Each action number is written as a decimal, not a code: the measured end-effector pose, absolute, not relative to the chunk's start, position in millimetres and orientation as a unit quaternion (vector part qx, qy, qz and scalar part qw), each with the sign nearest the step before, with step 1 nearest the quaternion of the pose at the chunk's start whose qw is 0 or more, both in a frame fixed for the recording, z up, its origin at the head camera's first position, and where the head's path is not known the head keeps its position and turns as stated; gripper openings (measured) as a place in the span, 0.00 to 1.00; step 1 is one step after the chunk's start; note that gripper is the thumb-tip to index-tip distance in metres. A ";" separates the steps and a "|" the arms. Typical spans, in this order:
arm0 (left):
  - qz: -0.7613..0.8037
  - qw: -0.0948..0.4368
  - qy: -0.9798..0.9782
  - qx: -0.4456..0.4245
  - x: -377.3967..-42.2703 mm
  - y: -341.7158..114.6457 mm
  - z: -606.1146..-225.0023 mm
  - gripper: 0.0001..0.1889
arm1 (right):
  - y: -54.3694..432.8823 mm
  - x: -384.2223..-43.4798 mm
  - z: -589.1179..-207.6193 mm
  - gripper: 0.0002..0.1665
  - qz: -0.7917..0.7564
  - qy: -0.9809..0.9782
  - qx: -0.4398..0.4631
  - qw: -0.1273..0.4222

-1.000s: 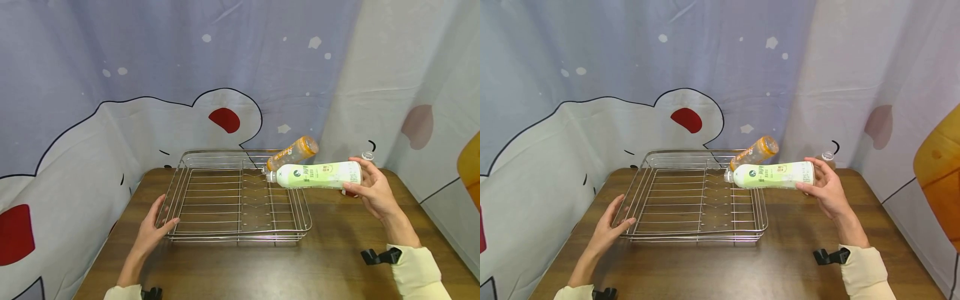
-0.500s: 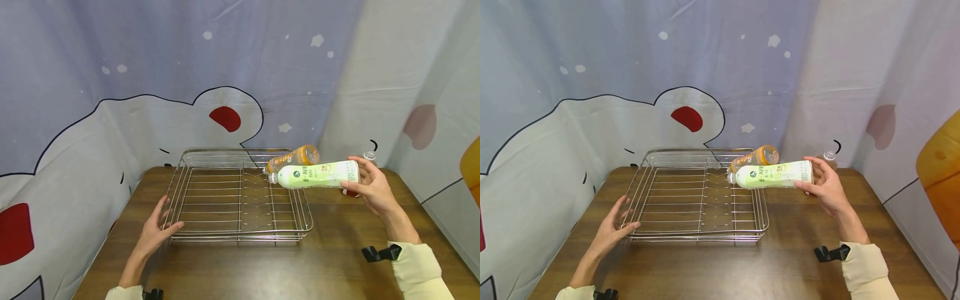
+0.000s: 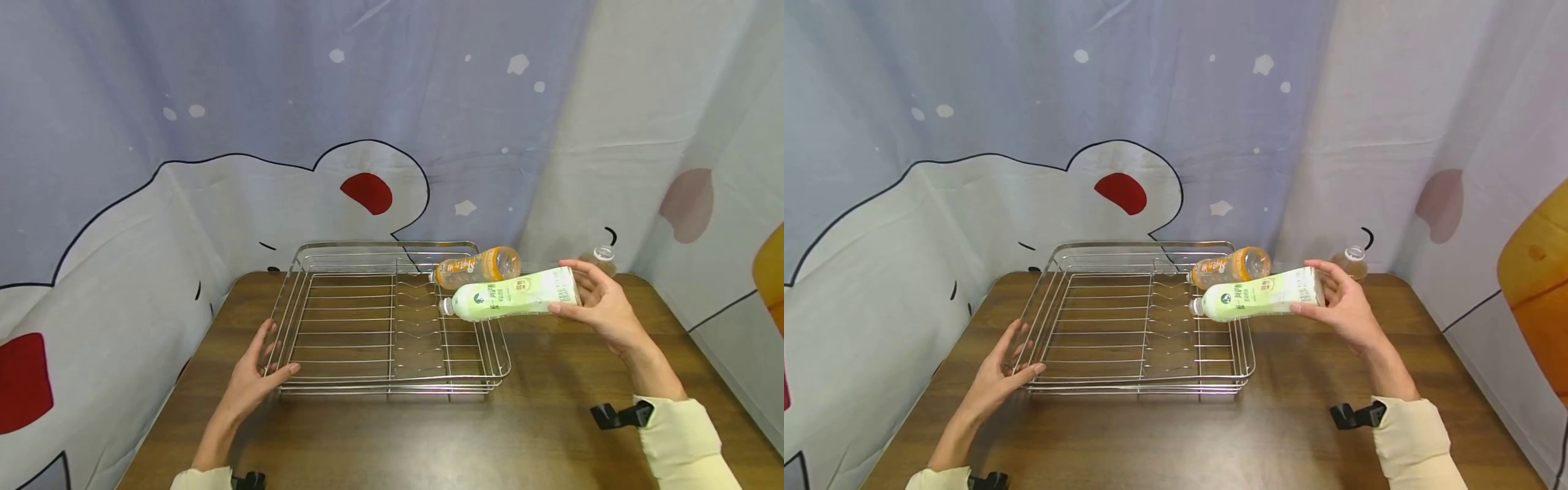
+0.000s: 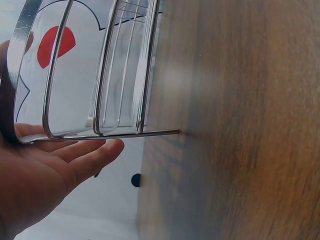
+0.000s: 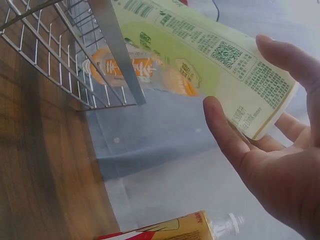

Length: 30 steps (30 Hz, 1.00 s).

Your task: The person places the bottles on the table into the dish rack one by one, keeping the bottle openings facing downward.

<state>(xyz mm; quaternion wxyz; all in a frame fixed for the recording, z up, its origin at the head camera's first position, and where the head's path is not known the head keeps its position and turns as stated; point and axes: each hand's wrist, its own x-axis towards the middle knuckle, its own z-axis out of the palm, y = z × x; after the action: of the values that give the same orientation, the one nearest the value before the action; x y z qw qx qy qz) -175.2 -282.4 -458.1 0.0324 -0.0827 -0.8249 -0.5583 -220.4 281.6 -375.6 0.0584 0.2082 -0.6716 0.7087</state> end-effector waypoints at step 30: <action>-0.562 0.032 -0.822 -0.087 -175.2 -282.5 -459.8 0.52 | 244.2 -241.9 -367.7 0.45 0.504 -0.831 0.227 0.066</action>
<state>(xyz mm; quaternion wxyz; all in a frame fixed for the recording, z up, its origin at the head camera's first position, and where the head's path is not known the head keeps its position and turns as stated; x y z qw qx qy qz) -175.2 -282.5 -459.8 0.0322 -0.0874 -0.8220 -0.5618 -241.9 244.2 -367.7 0.0661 0.2274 -0.8306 0.5040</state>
